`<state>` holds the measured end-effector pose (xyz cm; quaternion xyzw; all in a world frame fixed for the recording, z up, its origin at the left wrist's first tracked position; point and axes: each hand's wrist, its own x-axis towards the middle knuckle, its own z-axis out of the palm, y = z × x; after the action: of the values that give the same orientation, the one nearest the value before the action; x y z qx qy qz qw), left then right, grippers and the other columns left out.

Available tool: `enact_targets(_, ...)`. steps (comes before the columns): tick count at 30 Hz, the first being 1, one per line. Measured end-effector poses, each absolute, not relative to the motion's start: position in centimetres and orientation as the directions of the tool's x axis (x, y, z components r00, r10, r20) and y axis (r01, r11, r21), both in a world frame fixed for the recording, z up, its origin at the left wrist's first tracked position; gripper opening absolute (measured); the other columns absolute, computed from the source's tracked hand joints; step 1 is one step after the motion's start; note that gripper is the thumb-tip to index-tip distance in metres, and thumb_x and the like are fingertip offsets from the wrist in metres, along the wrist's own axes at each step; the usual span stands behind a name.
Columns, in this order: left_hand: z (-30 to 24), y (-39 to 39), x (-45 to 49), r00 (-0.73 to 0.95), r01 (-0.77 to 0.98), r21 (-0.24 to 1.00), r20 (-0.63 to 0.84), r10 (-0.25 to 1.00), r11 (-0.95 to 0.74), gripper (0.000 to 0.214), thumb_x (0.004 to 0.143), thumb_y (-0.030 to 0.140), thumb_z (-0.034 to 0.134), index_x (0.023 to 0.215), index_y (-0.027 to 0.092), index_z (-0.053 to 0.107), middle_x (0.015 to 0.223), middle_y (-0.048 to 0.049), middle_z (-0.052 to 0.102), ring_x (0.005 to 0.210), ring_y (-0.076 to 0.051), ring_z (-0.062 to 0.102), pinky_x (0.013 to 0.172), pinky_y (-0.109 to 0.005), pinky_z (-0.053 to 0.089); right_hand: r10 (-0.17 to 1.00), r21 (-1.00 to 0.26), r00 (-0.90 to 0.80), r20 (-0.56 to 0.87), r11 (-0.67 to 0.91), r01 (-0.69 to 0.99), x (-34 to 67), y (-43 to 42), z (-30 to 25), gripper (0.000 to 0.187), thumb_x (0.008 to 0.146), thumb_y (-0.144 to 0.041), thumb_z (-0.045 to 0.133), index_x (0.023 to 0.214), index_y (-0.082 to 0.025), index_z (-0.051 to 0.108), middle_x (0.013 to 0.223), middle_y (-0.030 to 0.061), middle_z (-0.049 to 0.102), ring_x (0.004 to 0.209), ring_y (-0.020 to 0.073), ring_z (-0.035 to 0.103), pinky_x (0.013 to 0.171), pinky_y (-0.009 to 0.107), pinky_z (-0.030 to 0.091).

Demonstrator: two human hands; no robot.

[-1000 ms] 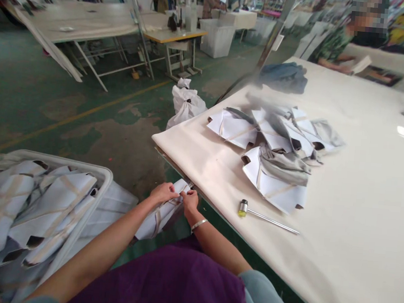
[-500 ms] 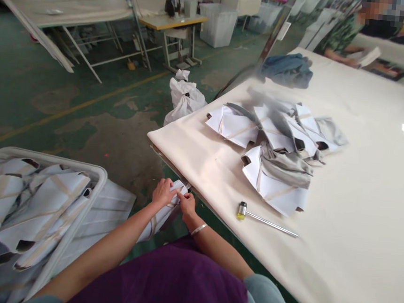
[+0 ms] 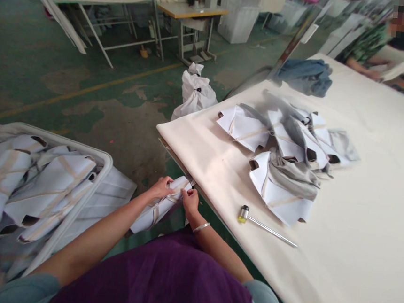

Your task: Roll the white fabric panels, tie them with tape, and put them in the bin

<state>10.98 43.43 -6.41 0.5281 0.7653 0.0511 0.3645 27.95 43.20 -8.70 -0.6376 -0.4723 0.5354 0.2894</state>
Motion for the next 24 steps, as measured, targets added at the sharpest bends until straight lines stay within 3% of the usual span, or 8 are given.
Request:
enact_targets(2, -6.7, 43.6, 10.8, -0.138, 0.743, 0.508, -0.521, 0.842, 0.436, 0.048, 0.070, 0.035, 0.068, 0.114, 0.019, 0.057, 0.115, -0.0098, 0.059, 0.101, -0.023, 0.058, 0.084, -0.030, 0.045, 0.986, -0.876, -0.059, -0.158, -0.112, 0.469, 28.1, 42.5, -8.1, 0.018, 0.082, -0.036, 0.055, 0.091, -0.020, 0.055, 0.082, 0.0037, 0.060, 0.075, 0.0186, 0.055, 0.071, 0.031, 0.045)
enact_targets(4, -6.9, 44.0, 10.7, -0.097, 0.711, 0.544, -0.552, 0.828, 0.446, 0.044, 0.069, 0.034, 0.070, 0.109, 0.018, 0.059, 0.104, -0.0061, 0.064, 0.094, -0.021, 0.059, 0.078, -0.027, 0.045, 0.958, -0.786, -0.270, 0.094, 0.238, 0.571, 28.1, 41.8, -7.5, 0.015, 0.086, -0.027, 0.051, 0.096, -0.020, 0.059, 0.097, 0.0080, 0.061, 0.091, 0.0220, 0.055, 0.084, 0.036, 0.044)
enact_targets(7, -6.9, 44.2, 10.8, -0.094, 0.668, 0.573, -0.568, 0.818, 0.474, 0.041, 0.068, 0.031, 0.071, 0.105, 0.018, 0.060, 0.093, -0.0022, 0.066, 0.085, -0.018, 0.058, 0.071, -0.024, 0.044, 0.818, -0.672, -0.546, 0.181, 0.508, 0.539, 27.7, 41.2, -6.7, 0.018, 0.089, -0.021, 0.049, 0.099, -0.022, 0.064, 0.101, 0.0090, 0.063, 0.099, 0.0248, 0.053, 0.092, 0.039, 0.042)
enact_targets(14, -7.2, 43.9, 10.9, -0.116, 0.633, 0.603, -0.547, 0.829, 0.486, 0.042, 0.069, 0.028, 0.069, 0.109, 0.015, 0.060, 0.099, -0.0059, 0.066, 0.085, -0.019, 0.058, 0.070, -0.025, 0.044, 0.700, -0.610, -0.701, 0.136, 0.617, 0.497, 27.8, 41.6, -6.5, 0.023, 0.090, -0.017, 0.049, 0.104, -0.022, 0.066, 0.105, 0.0087, 0.065, 0.101, 0.0249, 0.053, 0.093, 0.041, 0.042)
enact_targets(24, -7.0, 43.8, 10.7, -0.097, 0.650, 0.607, -0.530, 0.842, 0.457, 0.046, 0.064, 0.022, 0.070, 0.109, 0.015, 0.061, 0.101, -0.0078, 0.067, 0.088, -0.021, 0.060, 0.071, -0.026, 0.045, 0.458, -0.610, -0.872, 0.172, 0.745, 0.271, 29.0, 41.1, -6.4, 0.038, 0.089, -0.010, 0.044, 0.119, -0.023, 0.064, 0.124, 0.0089, 0.058, 0.117, 0.0207, 0.050, 0.104, 0.038, 0.041)
